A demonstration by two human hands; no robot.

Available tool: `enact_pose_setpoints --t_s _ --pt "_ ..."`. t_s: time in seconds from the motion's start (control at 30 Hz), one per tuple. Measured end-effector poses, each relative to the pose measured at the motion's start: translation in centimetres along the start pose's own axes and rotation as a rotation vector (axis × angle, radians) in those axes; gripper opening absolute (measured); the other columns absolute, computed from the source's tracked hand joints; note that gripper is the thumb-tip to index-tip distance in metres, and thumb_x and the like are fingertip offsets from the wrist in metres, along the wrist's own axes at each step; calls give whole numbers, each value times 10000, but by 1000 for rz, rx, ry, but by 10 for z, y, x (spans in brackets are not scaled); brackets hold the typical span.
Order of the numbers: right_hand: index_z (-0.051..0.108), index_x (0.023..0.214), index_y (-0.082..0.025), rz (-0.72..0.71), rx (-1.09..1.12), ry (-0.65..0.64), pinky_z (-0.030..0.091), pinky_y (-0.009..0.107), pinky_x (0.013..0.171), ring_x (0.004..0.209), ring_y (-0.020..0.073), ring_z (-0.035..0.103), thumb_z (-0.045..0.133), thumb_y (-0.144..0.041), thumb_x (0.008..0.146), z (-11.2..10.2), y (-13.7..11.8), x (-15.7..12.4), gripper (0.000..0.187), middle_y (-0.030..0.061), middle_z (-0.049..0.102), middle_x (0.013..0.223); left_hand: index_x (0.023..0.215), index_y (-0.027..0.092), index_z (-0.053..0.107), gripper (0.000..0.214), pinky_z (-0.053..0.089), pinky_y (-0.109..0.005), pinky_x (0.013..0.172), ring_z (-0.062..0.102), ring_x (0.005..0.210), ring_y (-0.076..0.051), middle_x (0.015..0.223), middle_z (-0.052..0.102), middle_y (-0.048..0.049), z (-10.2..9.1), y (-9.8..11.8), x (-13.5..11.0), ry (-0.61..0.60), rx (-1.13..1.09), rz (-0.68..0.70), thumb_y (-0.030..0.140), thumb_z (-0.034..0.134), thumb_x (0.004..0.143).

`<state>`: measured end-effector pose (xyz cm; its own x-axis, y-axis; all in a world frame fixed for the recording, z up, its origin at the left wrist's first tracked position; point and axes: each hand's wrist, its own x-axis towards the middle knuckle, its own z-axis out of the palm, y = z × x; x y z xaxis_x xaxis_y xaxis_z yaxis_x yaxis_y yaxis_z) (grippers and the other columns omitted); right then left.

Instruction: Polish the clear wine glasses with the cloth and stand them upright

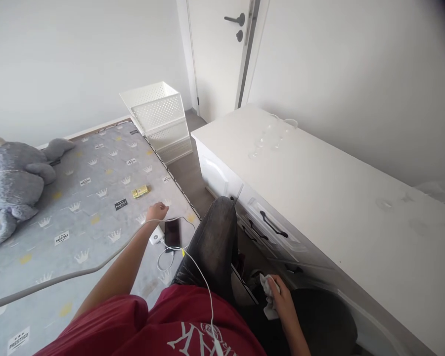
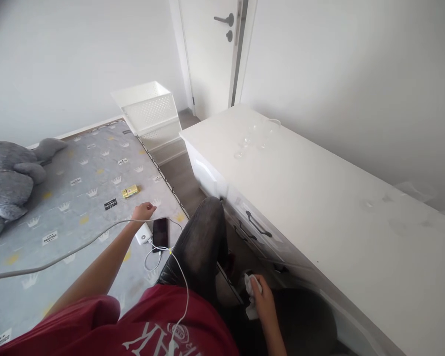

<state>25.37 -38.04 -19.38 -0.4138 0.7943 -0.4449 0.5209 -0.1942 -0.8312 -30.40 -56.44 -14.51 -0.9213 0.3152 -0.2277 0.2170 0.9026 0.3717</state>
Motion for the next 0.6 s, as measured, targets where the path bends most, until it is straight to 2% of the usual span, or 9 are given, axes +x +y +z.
enact_pose_setpoints --t_s 0.07,0.17,0.27,0.37,0.43,0.5,0.6 --pt "712 971 -194 22 3 -35 525 316 813 896 249 657 615 -743 852 -1 0 0 570 53 715 909 866 180 722 240 517 -360 878 716 984 -285 1006 799 -133 3 4 0 -10 -2 27 395 616 848" --pt "691 1075 -205 83 73 -1 539 325 845 983 266 665 618 -749 854 -6 -6 -6 591 65 724 1020 935 176 722 299 513 -356 902 716 990 -266 1052 796 -129 -10 14 7 -6 -14 63 439 591 879" --pt "635 1242 -232 171 142 24 567 331 840 1036 279 685 766 -694 766 -15 -15 -13 676 76 717 1161 994 168 714 352 515 -335 876 718 947 -239 1043 792 -118 -31 31 19 82 -52 101 473 556 914" --pt "542 1348 -247 212 187 30 582 348 817 981 284 716 868 -616 696 -23 -18 -13 817 84 726 1142 1008 172 707 352 514 -326 844 717 923 -232 1024 787 -107 -38 44 26 101 -42 132 480 563 916" --pt "494 1362 -244 234 241 14 586 366 805 941 284 730 837 -614 748 -27 -13 -10 794 89 739 1103 1005 175 704 339 512 -335 865 716 967 -247 1046 783 -110 -29 44 25 2 37 110 474 572 915" --pt "479 1348 -239 263 265 -22 588 375 794 914 279 737 787 -622 806 -28 -4 -6 732 96 747 1096 1047 168 693 343 509 -350 910 706 1055 -271 1100 771 -127 -12 37 18 -112 130 67 463 568 924" --pt "533 1287 -219 277 152 -121 577 368 785 864 262 739 756 -629 826 -27 13 0 657 93 757 1070 1271 159 608 497 507 -378 957 683 1159 -310 1263 706 -176 20 18 1 -267 254 35 498 600 908"
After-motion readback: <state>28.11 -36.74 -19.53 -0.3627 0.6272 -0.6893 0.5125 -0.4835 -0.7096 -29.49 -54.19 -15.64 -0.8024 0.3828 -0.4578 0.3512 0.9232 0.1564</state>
